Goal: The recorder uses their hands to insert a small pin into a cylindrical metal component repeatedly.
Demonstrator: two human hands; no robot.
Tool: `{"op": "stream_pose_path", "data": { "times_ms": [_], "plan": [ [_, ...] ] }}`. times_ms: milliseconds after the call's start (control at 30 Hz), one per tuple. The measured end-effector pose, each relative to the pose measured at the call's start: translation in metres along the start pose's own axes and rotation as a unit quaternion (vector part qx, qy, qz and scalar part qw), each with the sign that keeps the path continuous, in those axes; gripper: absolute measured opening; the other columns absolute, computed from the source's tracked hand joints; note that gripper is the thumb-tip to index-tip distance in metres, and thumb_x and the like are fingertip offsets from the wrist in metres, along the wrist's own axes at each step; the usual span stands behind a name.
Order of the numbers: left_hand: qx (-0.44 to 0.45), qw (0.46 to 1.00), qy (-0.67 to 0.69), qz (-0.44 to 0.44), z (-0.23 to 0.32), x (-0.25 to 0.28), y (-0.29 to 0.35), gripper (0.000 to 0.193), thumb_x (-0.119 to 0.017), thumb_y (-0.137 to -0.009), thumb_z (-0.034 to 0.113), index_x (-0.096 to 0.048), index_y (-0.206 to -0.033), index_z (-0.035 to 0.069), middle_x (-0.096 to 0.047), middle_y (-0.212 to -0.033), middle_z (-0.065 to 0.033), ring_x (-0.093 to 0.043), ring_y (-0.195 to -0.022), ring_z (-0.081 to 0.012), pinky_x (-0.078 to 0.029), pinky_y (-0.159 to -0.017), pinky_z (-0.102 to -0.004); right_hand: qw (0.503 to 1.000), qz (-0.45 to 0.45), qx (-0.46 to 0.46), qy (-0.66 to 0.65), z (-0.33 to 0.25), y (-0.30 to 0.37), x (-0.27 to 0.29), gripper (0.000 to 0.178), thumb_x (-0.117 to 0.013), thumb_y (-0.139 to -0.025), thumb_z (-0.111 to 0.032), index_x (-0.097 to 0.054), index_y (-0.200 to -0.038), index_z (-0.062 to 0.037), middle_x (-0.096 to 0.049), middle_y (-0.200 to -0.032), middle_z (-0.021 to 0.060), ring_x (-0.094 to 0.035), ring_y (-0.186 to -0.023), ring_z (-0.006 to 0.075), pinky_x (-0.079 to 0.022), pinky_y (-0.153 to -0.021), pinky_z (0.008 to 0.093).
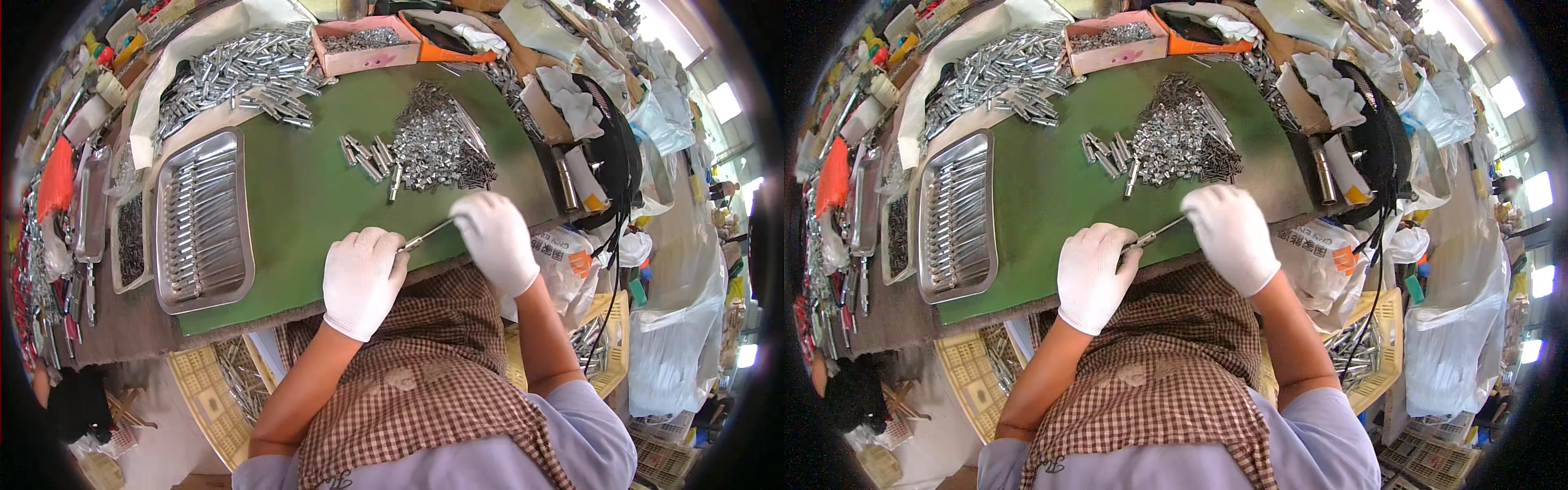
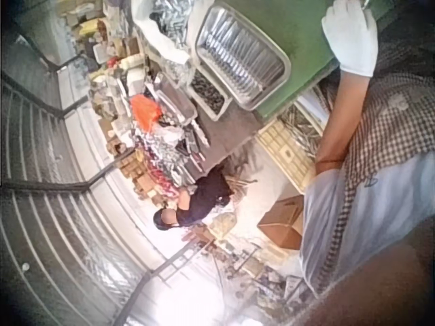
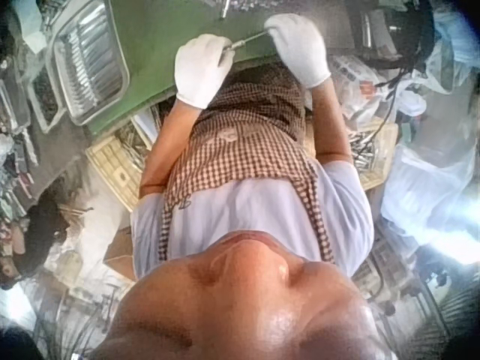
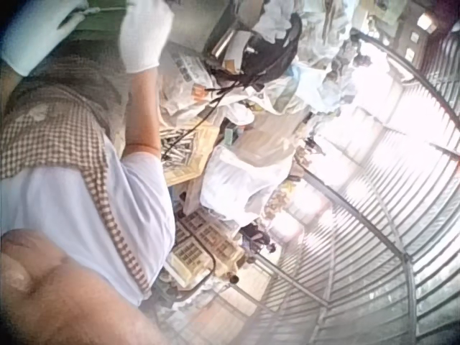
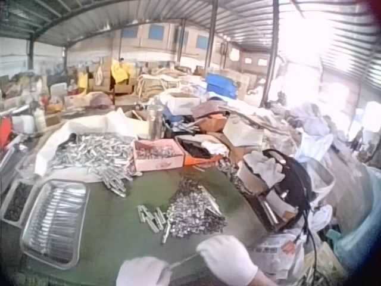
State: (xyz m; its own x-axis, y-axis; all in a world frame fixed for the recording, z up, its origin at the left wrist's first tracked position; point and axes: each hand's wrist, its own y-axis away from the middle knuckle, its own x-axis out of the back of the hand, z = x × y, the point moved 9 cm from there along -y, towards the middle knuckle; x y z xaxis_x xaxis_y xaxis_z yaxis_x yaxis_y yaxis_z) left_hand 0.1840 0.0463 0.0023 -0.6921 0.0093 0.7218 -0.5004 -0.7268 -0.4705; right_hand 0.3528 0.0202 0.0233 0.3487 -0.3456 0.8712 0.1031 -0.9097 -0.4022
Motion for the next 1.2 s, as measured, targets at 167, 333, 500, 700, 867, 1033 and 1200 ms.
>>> {"op": "stream_pose_path", "data": {
  "times_ms": [167,333,500,700,867,1033,1200],
  "plan": [
    [-0.001,1.0,-0.002,0.002,-0.001,0.004,-0.002,0.017,-0.076,-0.077,0.012,-0.066,-0.09,0.01,-0.064,-0.085,-0.009,-0.063,-0.078,-0.0325,-0.046,-0.07,-0.0449,0.994,0.0,0.06,-0.096,-0.036,-0.009,-0.013,0.022,-0.067,-0.079,0.0,-0.061,-0.097,-0.012,-0.069,-0.095,0.0046,-0.066,-0.086,0.0303,-0.048,-0.086,0.0432],
    [-0.006,1.0,-0.008,-0.001,0.001,0.004,0.002,0.016,-0.076,-0.077,0.013,-0.065,-0.089,0.009,-0.063,-0.084,-0.009,-0.062,-0.077,-0.0326,-0.047,-0.07,-0.0458,0.992,-0.006,0.073,-0.101,-0.043,-0.012,-0.018,0.026,-0.067,-0.076,-0.001,-0.058,-0.098,-0.0105,-0.067,-0.087,0.0066,-0.064,-0.082,0.0315,-0.048,-0.083,0.0438],
    [0.013,1.0,-0.001,-0.015,0.0,-0.002,0.006,0.017,-0.077,-0.077,0.014,-0.064,-0.087,0.009,-0.061,-0.083,-0.0079,-0.062,-0.077,-0.0321,-0.047,-0.069,-0.046,0.978,-0.08,0.182,0.069,-0.077,-0.009,-0.023,0.02,-0.062,-0.079,-0.013,-0.058,-0.098,-0.0084,-0.062,-0.078,0.006,-0.063,-0.08,0.0265,-0.048,-0.081,0.0406],
    [-0.002,1.0,-0.014,0.01,0.001,0.0,0.005,0.017,-0.076,-0.078,0.013,-0.063,-0.088,0.009,-0.061,-0.085,-0.0085,-0.062,-0.078,-0.0318,-0.047,-0.07,-0.046,0.986,0.021,0.158,0.039,-0.069,0.001,-0.01,0.037,-0.067,-0.076,-0.008,-0.064,-0.113,-0.0072,-0.066,-0.083,0.005,-0.065,-0.08,0.0246,-0.05,-0.085,0.04],
    [-0.001,0.999,-0.036,0.004,-0.001,0.001,0.0,0.015,-0.075,-0.079,0.012,-0.065,-0.09,0.01,-0.062,-0.084,-0.0086,-0.062,-0.078,-0.0321,-0.047,-0.07,-0.0459,0.99,0.064,0.124,0.034,-0.063,0.007,-0.007,0.042,-0.069,-0.076,-0.002,-0.068,-0.117,-0.0094,-0.072,-0.097,0.003,-0.067,-0.098,0.0232,-0.051,-0.089,0.0419],
    [0.015,1.0,-0.02,-0.004,-0.005,-0.001,0.001,0.016,-0.076,-0.077,0.011,-0.066,-0.089,0.009,-0.065,-0.086,-0.0079,-0.064,-0.079,-0.0312,-0.049,-0.071,-0.0448,0.989,0.145,0.034,-0.011,-0.031,0.016,0.015,0.039,-0.063,-0.082,0.001,-0.069,-0.119,-0.007,-0.073,-0.11,0.0091,-0.067,-0.104,0.029,-0.05,-0.096,0.0441],
    [0.009,1.0,-0.012,-0.005,-0.005,-0.005,0.0,0.014,-0.077,-0.078,0.013,-0.066,-0.086,0.009,-0.064,-0.082,-0.0082,-0.064,-0.077,-0.031,-0.05,-0.071,-0.0443,0.928,0.205,-0.189,0.248,0.113,0.039,0.064,0.042,-0.062,-0.087,-0.008,-0.063,-0.129,-0.0057,-0.068,-0.123,0.0168,-0.063,-0.111,0.0376,-0.047,-0.1,0.049]
  ]
}}
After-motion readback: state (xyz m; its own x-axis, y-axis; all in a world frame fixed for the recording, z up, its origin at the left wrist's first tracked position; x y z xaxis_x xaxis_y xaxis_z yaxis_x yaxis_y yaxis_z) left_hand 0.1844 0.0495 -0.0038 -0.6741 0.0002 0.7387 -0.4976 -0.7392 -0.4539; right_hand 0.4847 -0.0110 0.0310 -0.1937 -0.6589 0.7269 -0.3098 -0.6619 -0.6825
